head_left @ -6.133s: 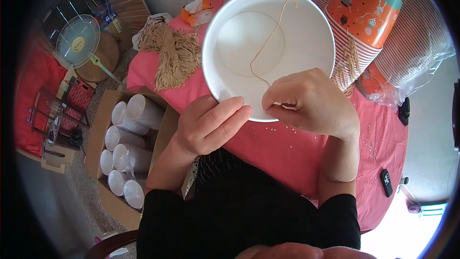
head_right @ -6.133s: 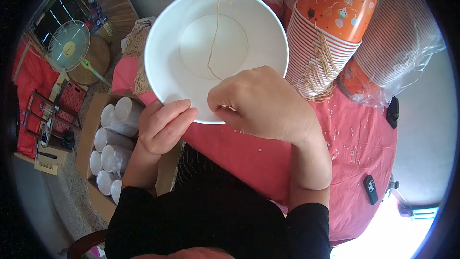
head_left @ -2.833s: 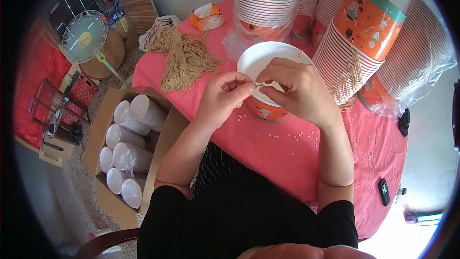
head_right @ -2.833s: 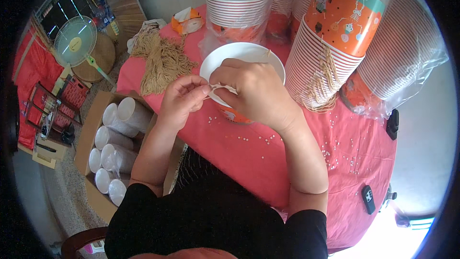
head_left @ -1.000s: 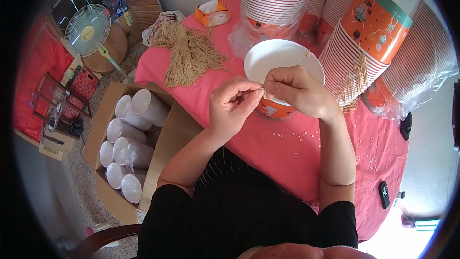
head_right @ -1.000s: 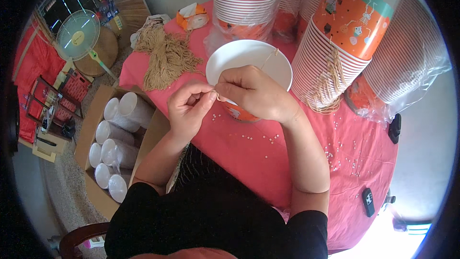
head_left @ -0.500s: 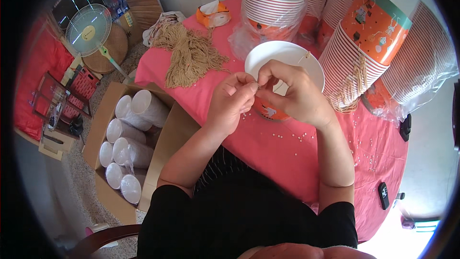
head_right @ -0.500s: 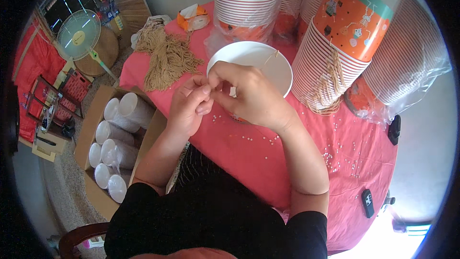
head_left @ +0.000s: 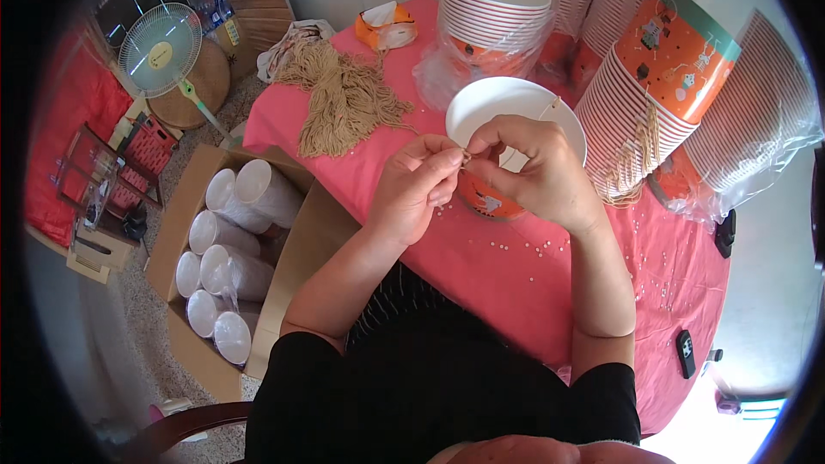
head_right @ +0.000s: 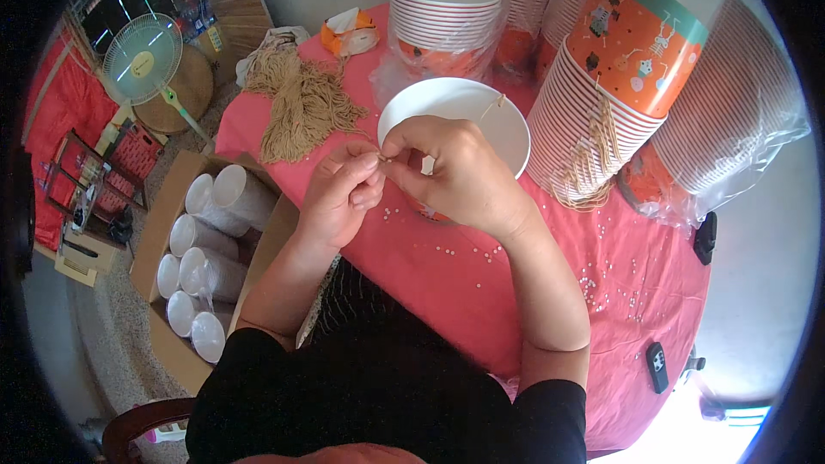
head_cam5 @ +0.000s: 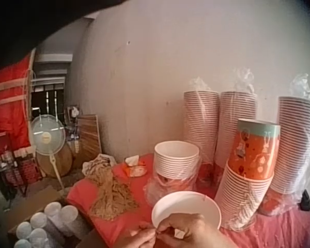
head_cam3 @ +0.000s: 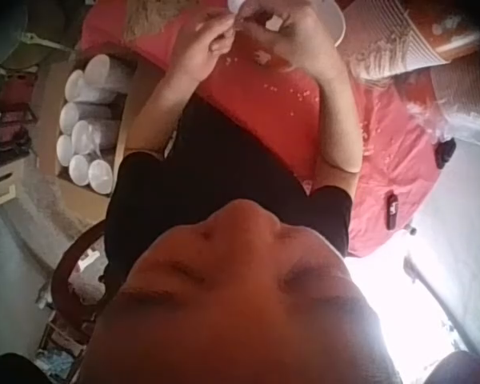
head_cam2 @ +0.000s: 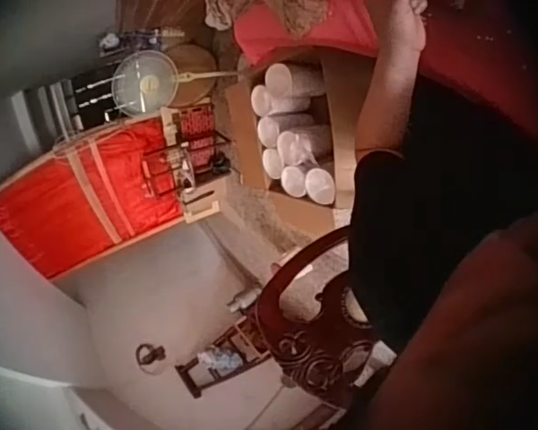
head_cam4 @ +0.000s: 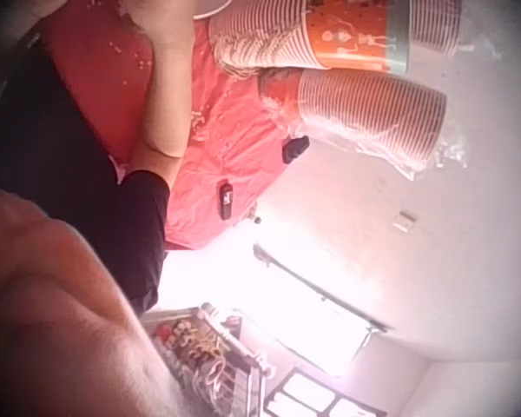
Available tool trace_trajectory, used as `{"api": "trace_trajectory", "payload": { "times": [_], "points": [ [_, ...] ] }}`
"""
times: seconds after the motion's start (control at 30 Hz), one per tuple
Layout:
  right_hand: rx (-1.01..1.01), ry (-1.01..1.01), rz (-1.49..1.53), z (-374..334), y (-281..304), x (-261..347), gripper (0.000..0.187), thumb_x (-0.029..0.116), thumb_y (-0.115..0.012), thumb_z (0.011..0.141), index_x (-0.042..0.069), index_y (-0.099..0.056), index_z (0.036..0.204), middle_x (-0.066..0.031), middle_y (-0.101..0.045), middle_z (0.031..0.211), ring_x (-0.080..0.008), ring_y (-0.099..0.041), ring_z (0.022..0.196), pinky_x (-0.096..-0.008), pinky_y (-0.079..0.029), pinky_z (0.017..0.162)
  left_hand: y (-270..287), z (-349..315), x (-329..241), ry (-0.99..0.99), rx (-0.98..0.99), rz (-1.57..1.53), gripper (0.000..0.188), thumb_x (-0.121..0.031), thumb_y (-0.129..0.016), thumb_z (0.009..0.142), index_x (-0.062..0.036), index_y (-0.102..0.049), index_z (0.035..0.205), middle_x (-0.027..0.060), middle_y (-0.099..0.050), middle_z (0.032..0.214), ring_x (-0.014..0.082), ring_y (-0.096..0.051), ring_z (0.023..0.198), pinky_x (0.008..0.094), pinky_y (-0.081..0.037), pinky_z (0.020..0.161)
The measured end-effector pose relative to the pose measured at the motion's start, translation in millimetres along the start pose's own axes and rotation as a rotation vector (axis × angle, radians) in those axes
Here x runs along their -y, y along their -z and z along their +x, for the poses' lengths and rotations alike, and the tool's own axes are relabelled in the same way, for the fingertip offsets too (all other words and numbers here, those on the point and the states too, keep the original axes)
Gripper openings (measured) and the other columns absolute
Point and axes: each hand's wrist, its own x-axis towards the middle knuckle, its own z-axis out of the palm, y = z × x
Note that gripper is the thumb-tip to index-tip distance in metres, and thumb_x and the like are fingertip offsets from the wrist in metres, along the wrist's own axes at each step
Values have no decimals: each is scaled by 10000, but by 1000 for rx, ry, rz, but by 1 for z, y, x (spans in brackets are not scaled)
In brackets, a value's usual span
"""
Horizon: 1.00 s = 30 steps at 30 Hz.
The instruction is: Attaching handles to paper buckets.
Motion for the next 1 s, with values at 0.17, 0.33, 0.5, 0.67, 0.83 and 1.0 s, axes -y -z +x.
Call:
{"api": "trace_trajectory", "payload": {
  "times": [0.17,0.33,0.5,0.67,0.83,1.0],
  "points": [
    [56,-135,-65,1,5,6,87,-42,-668,765,-12,-620,832,-110,-669,790,-217,-674,695,-338,-519,608,-2,2,3,-106,-23,125,94,-101,-637,931,-36,-614,994,-37,-512,682,23,-396,532,193,-308,477],
    [-63,115,-402,2,6,-4,112,-1,-666,737,14,-588,816,-121,-612,724,-319,-623,669,-404,-500,607,0,2,3,-102,-9,177,92,-104,-639,935,-33,-619,990,-41,-514,689,16,-394,534,190,-300,469],
    [-54,177,-602,2,10,-7,129,50,-665,745,34,-577,838,-120,-585,709,-339,-606,671,-434,-489,615,4,-3,6,-116,-3,200,92,-105,-637,941,-31,-626,993,-46,-533,708,5,-403,561,186,-305,485],
    [-30,149,-602,2,13,-5,144,61,-669,740,36,-579,850,-117,-589,716,-335,-611,688,-431,-491,618,10,-5,9,-151,36,298,99,-70,-636,939,-25,-632,1028,-26,-599,786,15,-500,664,179,-382,565],
    [-14,208,-601,1,14,-2,164,63,-671,732,39,-576,864,-111,-591,735,-325,-605,701,-431,-488,620,-1,-1,-5,-467,-23,628,124,-31,-630,935,1,-620,1054,1,-633,875,64,-610,802,205,-478,690],
    [-5,211,-569,-1,10,15,166,-3,-699,723,35,-598,850,-86,-586,739,-291,-565,684,-402,-458,622,-9,8,-18,-510,28,844,117,-6,-689,859,-1,-659,972,-21,-603,816,9,-482,647,186,-367,568]
  ]
}}
